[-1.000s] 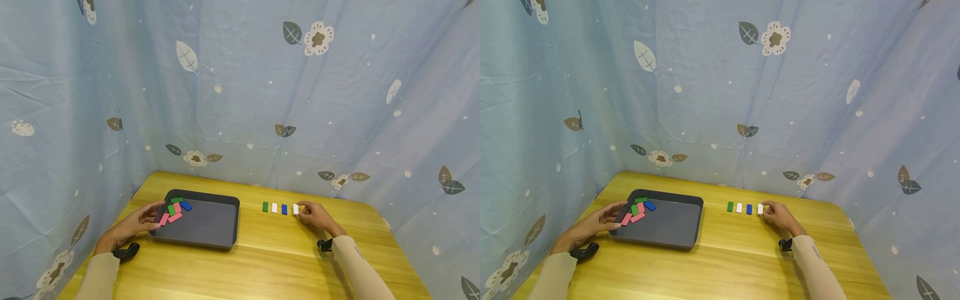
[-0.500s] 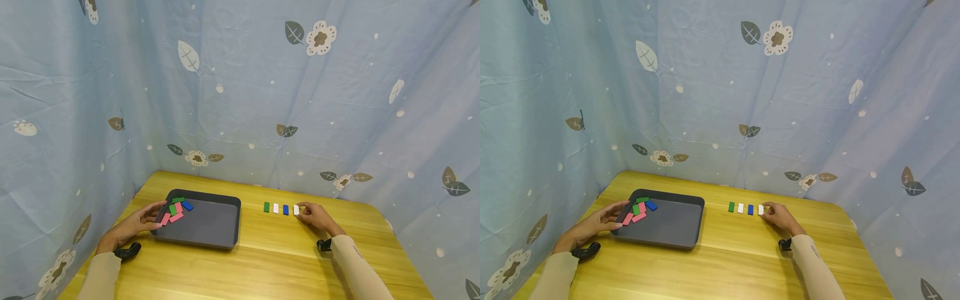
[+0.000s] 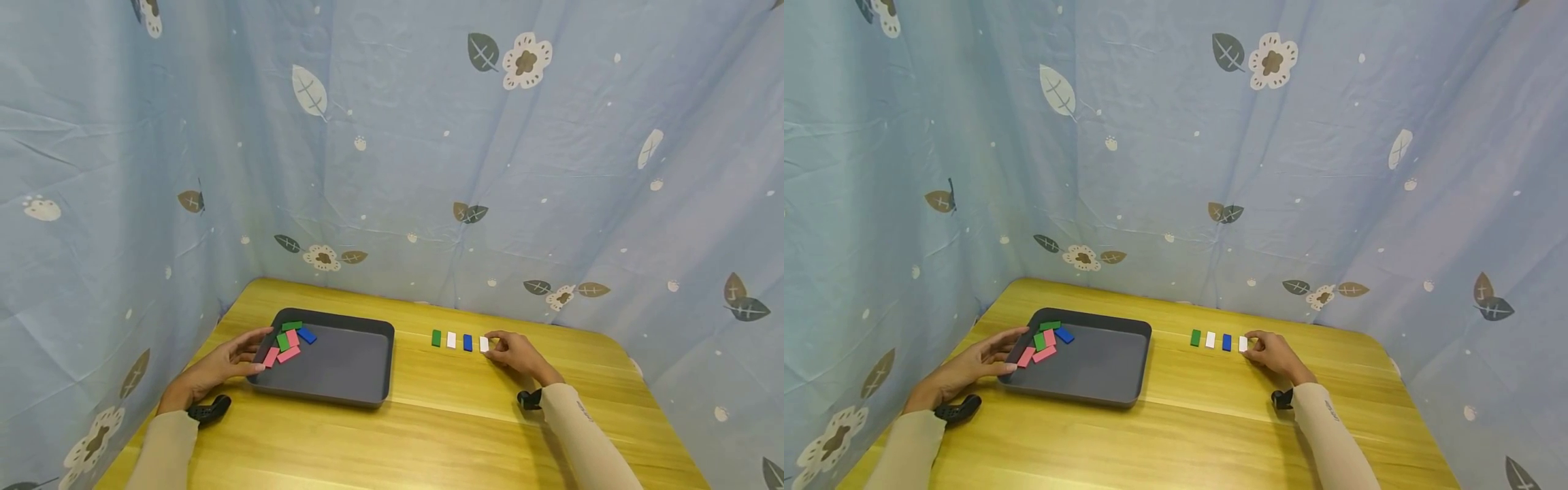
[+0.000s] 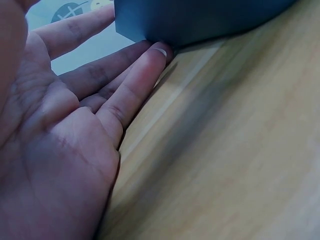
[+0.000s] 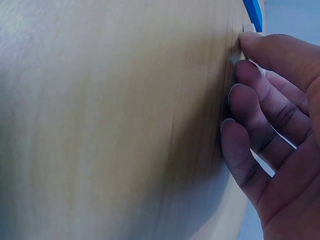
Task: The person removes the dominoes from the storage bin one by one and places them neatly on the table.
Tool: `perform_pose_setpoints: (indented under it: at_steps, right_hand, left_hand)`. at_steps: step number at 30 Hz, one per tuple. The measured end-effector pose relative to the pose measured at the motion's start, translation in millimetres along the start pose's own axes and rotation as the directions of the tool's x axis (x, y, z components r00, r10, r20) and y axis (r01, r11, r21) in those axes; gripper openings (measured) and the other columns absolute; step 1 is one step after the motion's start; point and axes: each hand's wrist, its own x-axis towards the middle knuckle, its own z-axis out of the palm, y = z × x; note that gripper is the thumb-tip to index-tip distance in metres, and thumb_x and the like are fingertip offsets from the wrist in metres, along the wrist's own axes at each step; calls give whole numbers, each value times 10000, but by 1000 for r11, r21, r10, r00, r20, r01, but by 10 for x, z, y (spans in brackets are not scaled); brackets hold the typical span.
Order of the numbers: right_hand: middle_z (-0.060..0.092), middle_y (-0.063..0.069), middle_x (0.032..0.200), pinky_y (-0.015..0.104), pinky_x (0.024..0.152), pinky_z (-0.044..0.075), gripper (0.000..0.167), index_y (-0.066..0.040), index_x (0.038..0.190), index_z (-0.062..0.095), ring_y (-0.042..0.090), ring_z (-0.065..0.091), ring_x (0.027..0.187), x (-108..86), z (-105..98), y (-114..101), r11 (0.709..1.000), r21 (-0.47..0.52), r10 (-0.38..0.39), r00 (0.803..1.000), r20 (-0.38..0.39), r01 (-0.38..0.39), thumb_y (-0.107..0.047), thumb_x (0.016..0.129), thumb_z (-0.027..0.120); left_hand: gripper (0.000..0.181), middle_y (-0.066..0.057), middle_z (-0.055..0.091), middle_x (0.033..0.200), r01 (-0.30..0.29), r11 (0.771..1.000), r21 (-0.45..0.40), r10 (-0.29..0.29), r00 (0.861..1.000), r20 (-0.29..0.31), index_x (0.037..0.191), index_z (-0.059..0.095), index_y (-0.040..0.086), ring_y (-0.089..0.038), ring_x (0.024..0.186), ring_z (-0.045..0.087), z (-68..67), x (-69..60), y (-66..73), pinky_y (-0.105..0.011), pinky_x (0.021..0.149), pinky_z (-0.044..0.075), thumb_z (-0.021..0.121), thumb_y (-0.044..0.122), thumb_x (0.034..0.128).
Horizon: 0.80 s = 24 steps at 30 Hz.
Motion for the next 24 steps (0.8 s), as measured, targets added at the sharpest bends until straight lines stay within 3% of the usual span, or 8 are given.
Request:
perform_pose_setpoints:
  at_steps: [7, 14, 19, 24]
  right_hand:
    - [666, 36, 814, 313, 583, 516, 518, 67, 1404, 566, 201, 595, 633, 5, -40, -42, 999, 44, -12, 1000, -3, 12, -154, 969, 739]
    - [677, 83, 868, 314, 576, 500, 471, 10, 1416, 583, 240, 597, 664, 44, -64, -187, 998, 63, 0, 1000, -21, 1, -162, 996, 708]
    - [695, 162, 909, 383, 559, 518, 486, -5, 1434, 566, 380, 626, 688, 96, -65, -367, 995, 88, -53, 998, -18, 54, -174, 1000, 702]
    - [698, 182, 936, 517, 634, 552, 493, -81, 1446, 576, 448, 631, 742, 175, -37, -575, 990, 113, -91, 996, 3, 90, -219, 994, 717]
  left_hand:
    - [764, -199, 311, 1593, 3, 1000, -6, -3, 1000, -2, 1626, 312, 209, -466, 1368, 350, -1, -16, -2, -451, 980, 487, 720, 154, 983]
    - [755, -197, 318, 1587, -9, 1000, -2, 9, 1000, 2, 1626, 312, 202, -457, 1354, 361, -10, -20, 3, -429, 968, 489, 710, 133, 988]
    - [751, -191, 325, 1586, -13, 1000, 7, 13, 1000, 0, 1624, 319, 211, -456, 1357, 363, -10, -10, -1, -434, 977, 482, 711, 140, 988]
    - [756, -193, 321, 1589, -14, 1000, 6, 14, 1000, -3, 1622, 324, 208, -465, 1362, 359, -5, -3, -10, -459, 988, 480, 721, 147, 982]
